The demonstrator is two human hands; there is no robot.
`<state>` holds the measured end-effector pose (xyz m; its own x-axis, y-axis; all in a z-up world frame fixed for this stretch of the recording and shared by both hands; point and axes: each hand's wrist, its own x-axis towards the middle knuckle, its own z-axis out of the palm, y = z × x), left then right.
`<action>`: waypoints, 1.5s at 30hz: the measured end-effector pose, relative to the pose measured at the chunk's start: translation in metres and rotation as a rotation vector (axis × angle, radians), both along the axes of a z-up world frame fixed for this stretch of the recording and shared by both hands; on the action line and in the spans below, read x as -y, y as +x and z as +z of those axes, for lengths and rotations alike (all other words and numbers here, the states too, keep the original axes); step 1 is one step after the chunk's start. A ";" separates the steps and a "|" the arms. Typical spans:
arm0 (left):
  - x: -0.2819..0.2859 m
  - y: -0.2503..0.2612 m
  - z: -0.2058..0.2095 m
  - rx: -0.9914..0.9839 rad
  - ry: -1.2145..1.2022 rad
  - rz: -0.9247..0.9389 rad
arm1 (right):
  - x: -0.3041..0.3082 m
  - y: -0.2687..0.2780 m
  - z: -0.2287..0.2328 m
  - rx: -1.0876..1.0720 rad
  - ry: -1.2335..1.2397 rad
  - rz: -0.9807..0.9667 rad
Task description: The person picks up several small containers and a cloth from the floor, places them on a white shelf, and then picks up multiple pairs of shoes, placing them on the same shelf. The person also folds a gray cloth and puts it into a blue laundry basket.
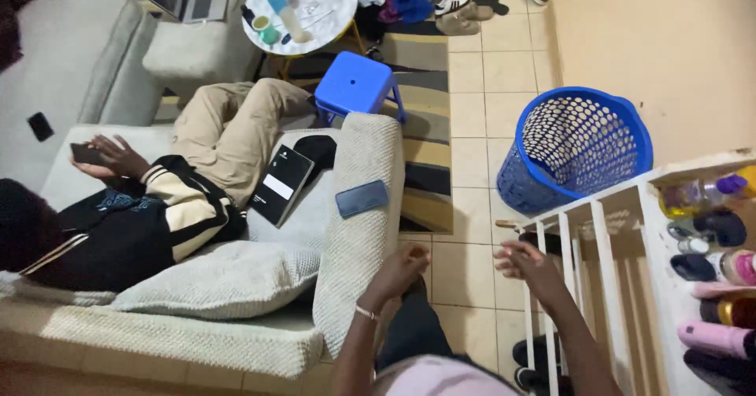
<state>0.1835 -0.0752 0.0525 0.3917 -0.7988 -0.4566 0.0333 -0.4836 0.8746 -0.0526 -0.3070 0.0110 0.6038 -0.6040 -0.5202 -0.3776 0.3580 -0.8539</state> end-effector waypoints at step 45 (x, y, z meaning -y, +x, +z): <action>0.687 0.452 0.077 0.074 -0.416 -0.070 | 0.738 0.426 0.077 0.195 0.042 -0.142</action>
<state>0.6352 -0.7620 0.1291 0.3497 -0.9348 -0.0624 -0.0568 -0.0876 0.9945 0.3735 -1.0447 0.0876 0.6057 -0.6701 -0.4291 -0.1509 0.4328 -0.8888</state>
